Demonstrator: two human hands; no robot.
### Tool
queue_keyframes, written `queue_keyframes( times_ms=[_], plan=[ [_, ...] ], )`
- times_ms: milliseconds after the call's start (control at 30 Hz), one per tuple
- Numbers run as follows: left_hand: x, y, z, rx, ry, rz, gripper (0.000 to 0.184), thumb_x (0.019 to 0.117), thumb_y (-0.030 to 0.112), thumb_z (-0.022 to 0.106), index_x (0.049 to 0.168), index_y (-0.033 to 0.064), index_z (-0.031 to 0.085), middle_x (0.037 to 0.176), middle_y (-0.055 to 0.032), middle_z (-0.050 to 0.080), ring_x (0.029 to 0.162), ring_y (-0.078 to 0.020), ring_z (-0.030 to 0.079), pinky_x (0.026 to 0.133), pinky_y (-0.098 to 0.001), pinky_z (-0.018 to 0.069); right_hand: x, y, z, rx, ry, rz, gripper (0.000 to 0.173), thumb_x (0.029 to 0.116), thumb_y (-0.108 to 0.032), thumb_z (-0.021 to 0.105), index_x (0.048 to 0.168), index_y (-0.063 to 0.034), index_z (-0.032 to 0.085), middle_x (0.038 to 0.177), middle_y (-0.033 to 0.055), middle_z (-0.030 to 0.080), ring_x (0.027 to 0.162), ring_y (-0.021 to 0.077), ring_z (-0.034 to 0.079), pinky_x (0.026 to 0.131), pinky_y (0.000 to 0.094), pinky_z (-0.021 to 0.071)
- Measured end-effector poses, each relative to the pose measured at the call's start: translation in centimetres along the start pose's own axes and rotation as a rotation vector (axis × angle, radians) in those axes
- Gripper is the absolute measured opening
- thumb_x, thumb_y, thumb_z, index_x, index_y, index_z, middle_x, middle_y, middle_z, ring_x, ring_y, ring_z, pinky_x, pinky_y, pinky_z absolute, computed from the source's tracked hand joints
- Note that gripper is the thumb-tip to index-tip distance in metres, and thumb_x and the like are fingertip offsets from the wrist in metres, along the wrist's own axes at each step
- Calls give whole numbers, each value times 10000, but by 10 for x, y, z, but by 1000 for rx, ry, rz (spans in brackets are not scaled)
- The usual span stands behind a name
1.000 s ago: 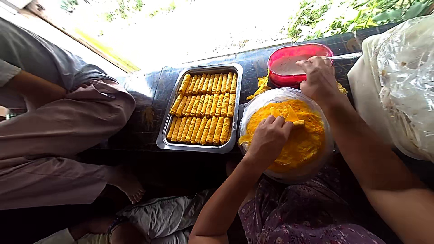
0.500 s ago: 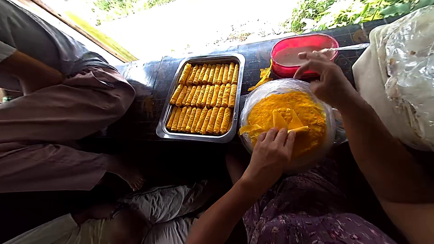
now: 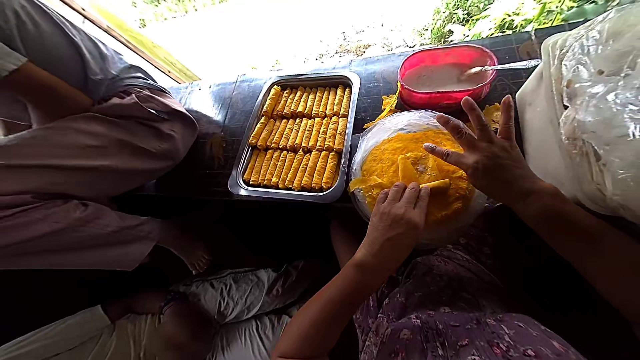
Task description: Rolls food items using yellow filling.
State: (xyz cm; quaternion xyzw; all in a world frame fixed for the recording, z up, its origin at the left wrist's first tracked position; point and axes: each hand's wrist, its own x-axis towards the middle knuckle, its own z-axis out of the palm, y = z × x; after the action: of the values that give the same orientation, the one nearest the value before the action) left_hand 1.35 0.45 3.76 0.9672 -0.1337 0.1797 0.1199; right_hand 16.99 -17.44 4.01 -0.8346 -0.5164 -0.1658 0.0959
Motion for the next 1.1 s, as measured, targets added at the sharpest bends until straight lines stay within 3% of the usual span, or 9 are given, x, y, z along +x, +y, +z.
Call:
queue_keyframes(
  times_ms=[167, 300, 433, 567, 767, 833, 933, 1000, 1100],
  plan=[
    [2, -6, 1, -49, -18, -7, 248, 978, 139, 648, 1192, 55, 742, 1147, -128, 730, 1171, -328, 658, 960, -438, 541, -11, -2, 6, 136, -19, -143, 604, 858, 100, 644, 1279, -322, 739, 1551, 168, 501, 1516, 499, 270, 1122, 838, 82],
    [6, -15, 7, -83, -35, -1, 222, 989, 193, 647, 1153, 80, 743, 1154, -123, 731, 1275, -371, 604, 1039, -506, 494, 5, 2, 8, 57, -46, -85, 643, 868, 137, 627, 1316, -314, 720, 1572, 168, 473, 1530, 481, 245, 1151, 810, 61],
    [10, -19, 12, -84, -27, 11, 217, 990, 210, 647, 1130, 75, 741, 1143, -130, 733, 1257, -379, 616, 1064, -517, 475, 24, -7, 4, 70, -53, -74, 694, 830, 155, 641, 1338, -314, 704, 1595, 179, 437, 1536, 491, 217, 1152, 812, 66],
    [10, -19, 14, -70, -20, 19, 227, 982, 207, 651, 1139, 70, 741, 1142, -128, 733, 1231, -364, 635, 1031, -508, 494, 28, -15, 11, 83, -101, -115, 668, 827, 133, 682, 1298, -339, 725, 1572, 153, 480, 1514, 473, 296, 1138, 810, 118],
    [12, -19, 11, -74, -39, 13, 238, 989, 223, 646, 1152, 80, 744, 1152, -138, 735, 1240, -368, 633, 1042, -523, 484, 17, -10, 1, 65, -62, 49, 558, 822, 180, 642, 1223, -186, 770, 1545, 187, 501, 1523, 473, 273, 1165, 795, 79],
    [11, -17, 10, -56, -29, 6, 221, 990, 204, 641, 1144, 85, 746, 1143, -119, 740, 1251, -348, 627, 1043, -505, 481, 6, -19, -3, 123, 25, 85, 504, 832, 169, 583, 1228, -96, 746, 1485, 206, 553, 1471, 473, 373, 1165, 751, 178],
    [5, -5, 6, 12, -5, -43, 244, 988, 185, 627, 1180, 97, 750, 1152, -90, 742, 1218, -306, 630, 971, -451, 480, -21, -45, 1, 167, 231, 98, 234, 912, -11, 505, 991, -30, 724, 1106, 189, 715, 1116, 411, 641, 947, 581, 456],
    [2, 1, 6, 14, 40, -71, 255, 962, 94, 627, 1181, 91, 758, 1128, -100, 729, 1110, -299, 657, 886, -420, 511, -38, -58, 10, 174, 277, 125, 214, 981, -91, 533, 956, -49, 741, 1018, 143, 736, 1023, 335, 665, 899, 483, 465],
    [1, -2, 7, -52, 88, -91, 350, 901, -69, 602, 1199, 50, 742, 1130, -159, 700, 1042, -319, 683, 861, -406, 568, -46, -60, 18, 182, 312, 171, 217, 991, -73, 556, 1008, -69, 773, 1069, 127, 749, 1026, 298, 667, 865, 438, 449]
  ],
)
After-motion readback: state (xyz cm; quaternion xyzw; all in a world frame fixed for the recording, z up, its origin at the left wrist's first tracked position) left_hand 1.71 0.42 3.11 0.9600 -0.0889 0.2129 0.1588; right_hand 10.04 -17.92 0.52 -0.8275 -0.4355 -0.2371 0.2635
